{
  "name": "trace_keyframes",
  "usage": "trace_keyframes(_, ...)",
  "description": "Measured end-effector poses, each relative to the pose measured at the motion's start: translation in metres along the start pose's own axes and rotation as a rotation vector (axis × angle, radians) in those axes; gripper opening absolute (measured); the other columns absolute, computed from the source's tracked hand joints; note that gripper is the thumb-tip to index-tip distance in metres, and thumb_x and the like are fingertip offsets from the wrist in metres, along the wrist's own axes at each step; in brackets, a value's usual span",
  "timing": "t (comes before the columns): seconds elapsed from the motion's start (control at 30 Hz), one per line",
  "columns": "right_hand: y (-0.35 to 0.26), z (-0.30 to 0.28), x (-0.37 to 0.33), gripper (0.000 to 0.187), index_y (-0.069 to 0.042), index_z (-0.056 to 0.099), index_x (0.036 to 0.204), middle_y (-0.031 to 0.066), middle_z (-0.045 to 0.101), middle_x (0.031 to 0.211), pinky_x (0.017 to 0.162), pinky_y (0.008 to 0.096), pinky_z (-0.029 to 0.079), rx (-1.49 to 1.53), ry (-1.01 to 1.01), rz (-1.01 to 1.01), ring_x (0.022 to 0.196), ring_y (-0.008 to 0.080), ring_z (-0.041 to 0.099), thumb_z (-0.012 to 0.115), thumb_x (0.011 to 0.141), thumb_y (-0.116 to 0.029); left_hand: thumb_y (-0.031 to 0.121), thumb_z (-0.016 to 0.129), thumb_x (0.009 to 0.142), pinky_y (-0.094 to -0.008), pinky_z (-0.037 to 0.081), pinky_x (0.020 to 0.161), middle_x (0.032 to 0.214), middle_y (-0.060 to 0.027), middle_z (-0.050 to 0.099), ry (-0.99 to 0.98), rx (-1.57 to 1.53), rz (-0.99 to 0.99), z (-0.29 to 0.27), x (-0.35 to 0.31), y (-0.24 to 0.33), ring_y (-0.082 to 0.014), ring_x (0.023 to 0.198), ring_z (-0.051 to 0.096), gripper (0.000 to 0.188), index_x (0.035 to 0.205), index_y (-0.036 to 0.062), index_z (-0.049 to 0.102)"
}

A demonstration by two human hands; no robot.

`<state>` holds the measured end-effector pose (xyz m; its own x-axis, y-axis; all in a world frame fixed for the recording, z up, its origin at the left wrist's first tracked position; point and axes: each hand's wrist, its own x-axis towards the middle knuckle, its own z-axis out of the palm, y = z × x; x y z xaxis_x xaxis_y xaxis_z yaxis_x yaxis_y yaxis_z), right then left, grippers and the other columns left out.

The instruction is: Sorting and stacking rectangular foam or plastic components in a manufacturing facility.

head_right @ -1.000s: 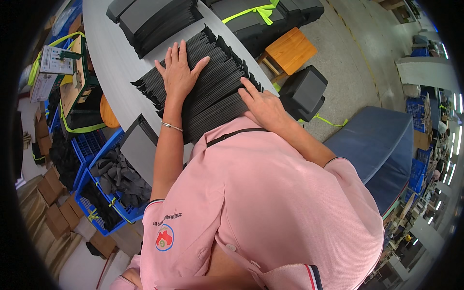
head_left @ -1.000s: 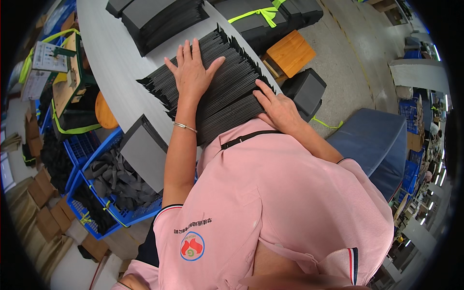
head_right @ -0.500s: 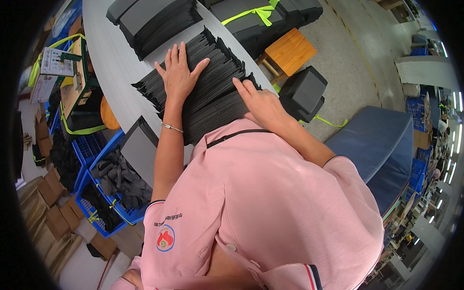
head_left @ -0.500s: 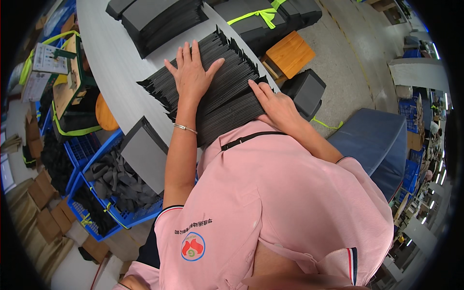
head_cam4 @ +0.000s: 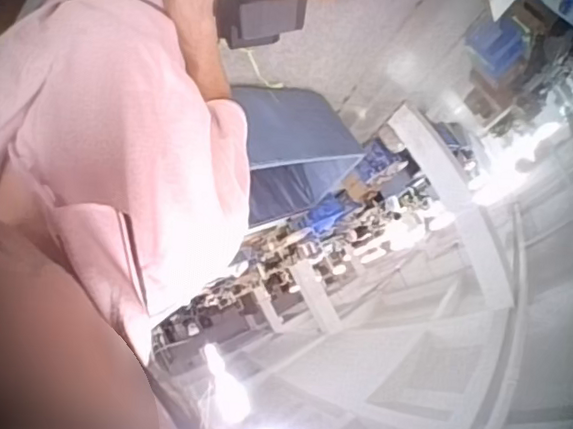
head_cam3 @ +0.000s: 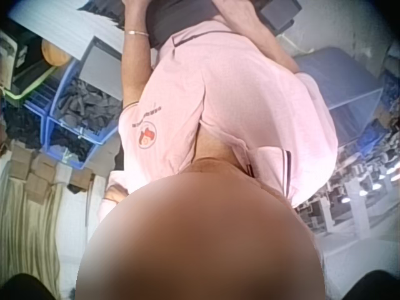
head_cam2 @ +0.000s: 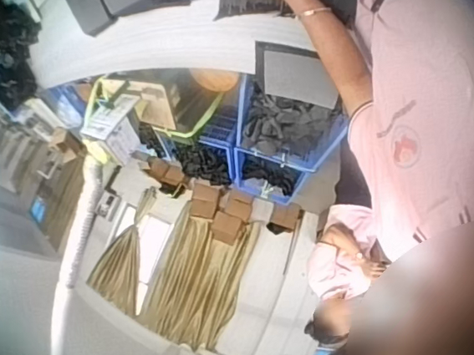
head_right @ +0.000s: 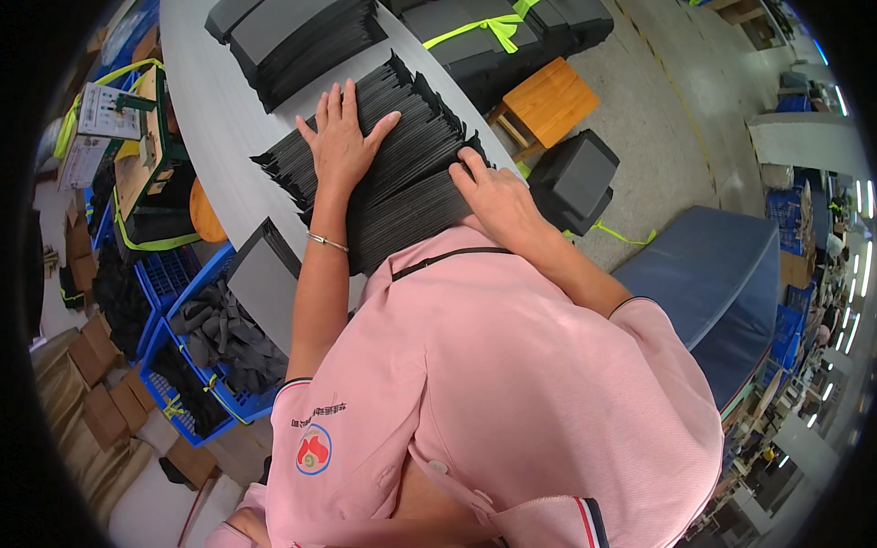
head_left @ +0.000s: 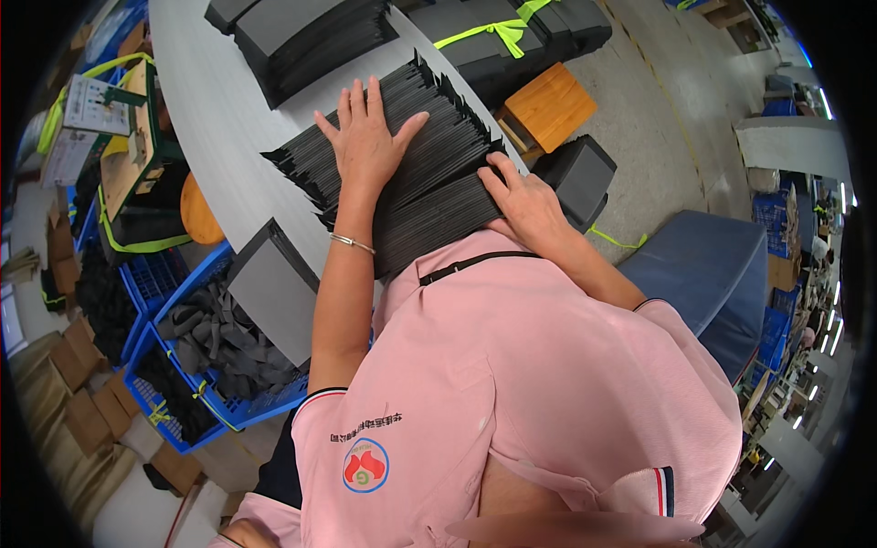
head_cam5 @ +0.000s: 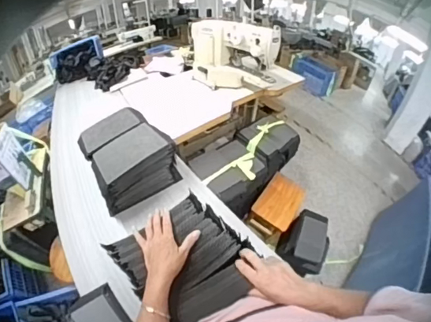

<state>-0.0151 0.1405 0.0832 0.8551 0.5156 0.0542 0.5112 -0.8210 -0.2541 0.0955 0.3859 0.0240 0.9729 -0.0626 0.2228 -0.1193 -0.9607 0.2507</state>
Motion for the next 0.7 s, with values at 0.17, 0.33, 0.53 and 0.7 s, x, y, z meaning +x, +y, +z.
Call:
trace_keyframes(0.17,-0.003,-0.007,0.004,0.075,-0.003,0.052,0.127,0.0234,0.041,0.153,0.079,0.0408,0.055,-0.014,-0.051,0.006,0.087,0.0312,0.069,0.089,0.064,-0.019,0.081,0.047,0.089,-0.0669,0.006,0.121,0.162,-0.0151,0.036,-0.008,-0.009,-0.005,-0.002,0.0,0.0,-0.032,0.152,0.029,0.101,0.158,0.0089,0.035)
trace_keyframes(0.33,-0.002,-0.002,0.002,0.076,-0.003,0.052,0.127,0.0243,0.043,0.151,0.078,0.0398,0.055,-0.071,-0.05,-0.003,0.087,0.0288,0.07,0.09,0.064,-0.023,0.081,0.048,0.089,-0.067,0.006,0.121,0.162,-0.015,0.037,0.003,-0.005,-0.005,0.0,0.0,0.0,-0.0318,0.152,0.029,0.101,0.158,0.0086,0.036)
trace_keyframes(0.53,-0.002,-0.001,0.002,0.08,-0.004,0.051,0.131,0.0215,0.048,0.145,0.077,0.0396,0.056,-0.103,-0.047,0.003,0.085,0.0297,0.069,0.09,0.066,-0.029,0.081,0.048,0.089,-0.0671,0.007,0.121,0.162,-0.0149,0.037,0.013,-0.01,0.001,0.002,0.001,0.0,-0.0319,0.152,0.029,0.101,0.158,0.0084,0.036)
trace_keyframes(0.7,-0.001,-0.013,0.002,0.085,-0.003,0.047,0.14,0.0163,0.053,0.134,0.073,0.0405,0.056,0.011,-0.021,0.001,0.08,0.0322,0.068,0.083,0.075,-0.044,0.081,0.049,0.088,-0.0673,0.007,0.12,0.162,-0.015,0.038,0.009,-0.015,-0.003,-0.001,0.0,-0.001,-0.0323,0.152,0.029,0.101,0.158,0.0083,0.037)
